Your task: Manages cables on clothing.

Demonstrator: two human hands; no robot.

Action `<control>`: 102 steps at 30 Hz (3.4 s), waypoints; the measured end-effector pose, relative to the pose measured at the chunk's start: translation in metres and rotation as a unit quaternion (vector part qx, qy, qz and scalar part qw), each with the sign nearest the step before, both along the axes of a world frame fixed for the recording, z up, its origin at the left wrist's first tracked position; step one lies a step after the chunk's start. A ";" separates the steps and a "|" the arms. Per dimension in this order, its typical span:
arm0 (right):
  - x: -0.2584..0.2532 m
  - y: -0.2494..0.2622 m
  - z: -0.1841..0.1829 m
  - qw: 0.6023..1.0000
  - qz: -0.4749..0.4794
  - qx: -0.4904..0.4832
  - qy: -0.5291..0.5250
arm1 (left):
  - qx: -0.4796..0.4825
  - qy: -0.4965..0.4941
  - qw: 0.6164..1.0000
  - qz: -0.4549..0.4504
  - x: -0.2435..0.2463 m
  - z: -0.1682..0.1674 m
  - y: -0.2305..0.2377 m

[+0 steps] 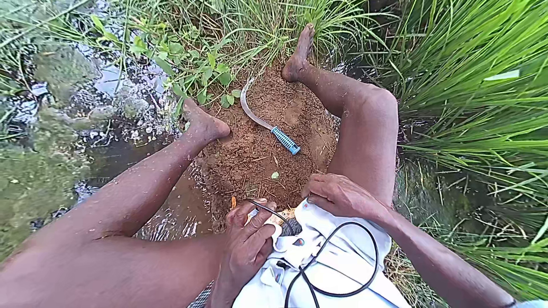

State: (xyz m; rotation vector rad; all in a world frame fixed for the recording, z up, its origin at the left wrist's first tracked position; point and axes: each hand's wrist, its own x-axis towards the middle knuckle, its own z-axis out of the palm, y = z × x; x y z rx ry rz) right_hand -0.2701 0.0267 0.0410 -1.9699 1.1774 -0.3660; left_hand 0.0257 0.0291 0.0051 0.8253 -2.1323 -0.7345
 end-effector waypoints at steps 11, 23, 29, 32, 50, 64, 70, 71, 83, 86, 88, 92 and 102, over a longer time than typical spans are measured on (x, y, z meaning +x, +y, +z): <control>0.002 -0.004 -0.004 0.992 0.123 0.035 0.012 | -0.006 0.020 1.000 0.001 0.001 -0.003 -0.001; -0.010 -0.008 0.005 0.994 0.104 0.033 0.012 | -0.002 0.021 1.000 0.005 -0.001 -0.004 0.000; -0.002 0.000 -0.001 0.990 0.129 0.039 0.043 | -0.006 0.012 1.000 0.004 -0.001 -0.002 0.000; 0.005 0.006 -0.006 0.985 0.159 0.044 0.059 | 0.000 0.018 1.000 0.003 -0.002 -0.002 0.001; 0.024 0.009 -0.015 0.973 0.183 0.076 0.115 | 0.031 0.009 0.999 -0.002 -0.001 -0.005 0.003; 0.031 0.004 0.005 0.991 0.077 -0.060 -0.097 | 0.022 0.014 1.000 0.001 -0.003 -0.003 0.001; 0.035 0.008 0.007 0.985 0.052 -0.028 -0.159 | 0.020 0.019 1.000 -0.002 -0.005 -0.003 0.000; 0.034 0.008 0.007 0.984 0.061 -0.022 -0.167 | 0.020 0.019 1.000 -0.003 -0.005 -0.004 0.000; 0.039 -0.005 0.002 0.980 0.087 0.032 -0.174 | 0.022 0.022 0.999 -0.017 -0.006 -0.003 0.000; 0.039 -0.002 0.001 0.980 0.063 0.026 -0.189 | 0.021 0.019 0.999 -0.020 -0.007 -0.003 0.000; 0.041 0.002 -0.001 0.977 0.048 0.026 -0.207 | 0.021 0.021 0.999 -0.023 -0.008 -0.005 0.000; 0.045 0.007 -0.006 0.964 0.031 0.025 -0.264 | 0.023 0.028 0.999 -0.029 -0.008 -0.006 -0.002; 0.050 0.009 -0.012 0.952 0.022 0.012 -0.307 | 0.054 0.027 0.998 -0.023 -0.011 -0.008 0.000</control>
